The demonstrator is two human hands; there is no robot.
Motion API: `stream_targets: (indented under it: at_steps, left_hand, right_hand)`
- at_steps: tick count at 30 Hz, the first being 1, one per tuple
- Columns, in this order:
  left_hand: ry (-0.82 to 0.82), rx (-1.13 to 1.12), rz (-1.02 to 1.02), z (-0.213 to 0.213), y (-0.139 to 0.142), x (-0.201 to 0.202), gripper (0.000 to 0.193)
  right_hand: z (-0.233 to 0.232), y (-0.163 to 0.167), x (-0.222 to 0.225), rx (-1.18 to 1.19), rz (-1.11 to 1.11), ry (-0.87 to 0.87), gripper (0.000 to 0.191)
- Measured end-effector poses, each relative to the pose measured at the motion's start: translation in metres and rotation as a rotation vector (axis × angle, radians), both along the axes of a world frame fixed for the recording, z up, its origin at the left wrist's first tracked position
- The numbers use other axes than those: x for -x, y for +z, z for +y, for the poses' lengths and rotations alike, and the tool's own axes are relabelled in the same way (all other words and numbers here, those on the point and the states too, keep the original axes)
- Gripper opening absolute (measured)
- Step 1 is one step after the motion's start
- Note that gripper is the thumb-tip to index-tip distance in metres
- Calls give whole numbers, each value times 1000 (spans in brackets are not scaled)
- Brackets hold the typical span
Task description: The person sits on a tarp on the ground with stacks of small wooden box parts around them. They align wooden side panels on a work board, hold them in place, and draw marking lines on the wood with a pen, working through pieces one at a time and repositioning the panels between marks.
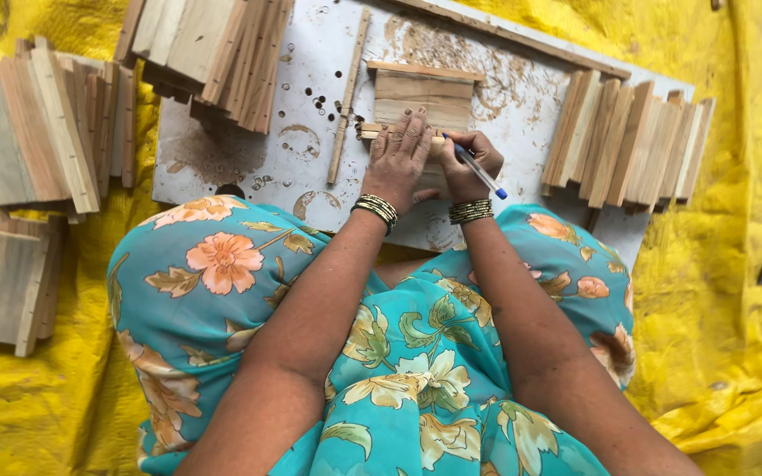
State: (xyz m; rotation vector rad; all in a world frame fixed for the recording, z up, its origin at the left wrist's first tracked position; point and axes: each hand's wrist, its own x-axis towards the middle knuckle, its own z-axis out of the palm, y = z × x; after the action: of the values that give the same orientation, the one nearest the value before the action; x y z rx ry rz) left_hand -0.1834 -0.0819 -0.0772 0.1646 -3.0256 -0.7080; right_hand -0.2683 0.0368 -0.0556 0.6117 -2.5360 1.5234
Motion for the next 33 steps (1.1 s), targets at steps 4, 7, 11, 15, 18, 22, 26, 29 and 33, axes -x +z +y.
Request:
stream_targets:
  at_steps: [4,7,11,15,18,22,26,29,33]
  left_hand:
    - [28,-43,6,3,-8,0,120]
    - [40,-65,27,5,-11,2,119]
    - [25,-64,-3,5,-14,3,112]
    - [26,-82,-10,4,-10,4,109]
    - [30,-83,-25,4,-5,5,111]
    - [32,-98,-75,4,-1,7,112]
    - [31,-98,-59,4,-1,6,111]
    - [34,-96,-74,4,0,6,111]
    - [29,-103,-67,3,2,8,112]
  right_hand:
    - [5,-1,-1,-56,66,61,7]
    - [10,-4,0,-87,43,72,6]
    - [13,-9,1,-72,21,89,5]
    - [14,-12,1,-101,84,105,7]
    - [15,-13,2,-92,78,113,6]
    - [16,-15,3,-87,50,108,5]
    - [17,-17,4,-91,55,109,5]
    - [17,-17,5,-90,55,114,5]
    - [16,-18,5,-96,86,98,6]
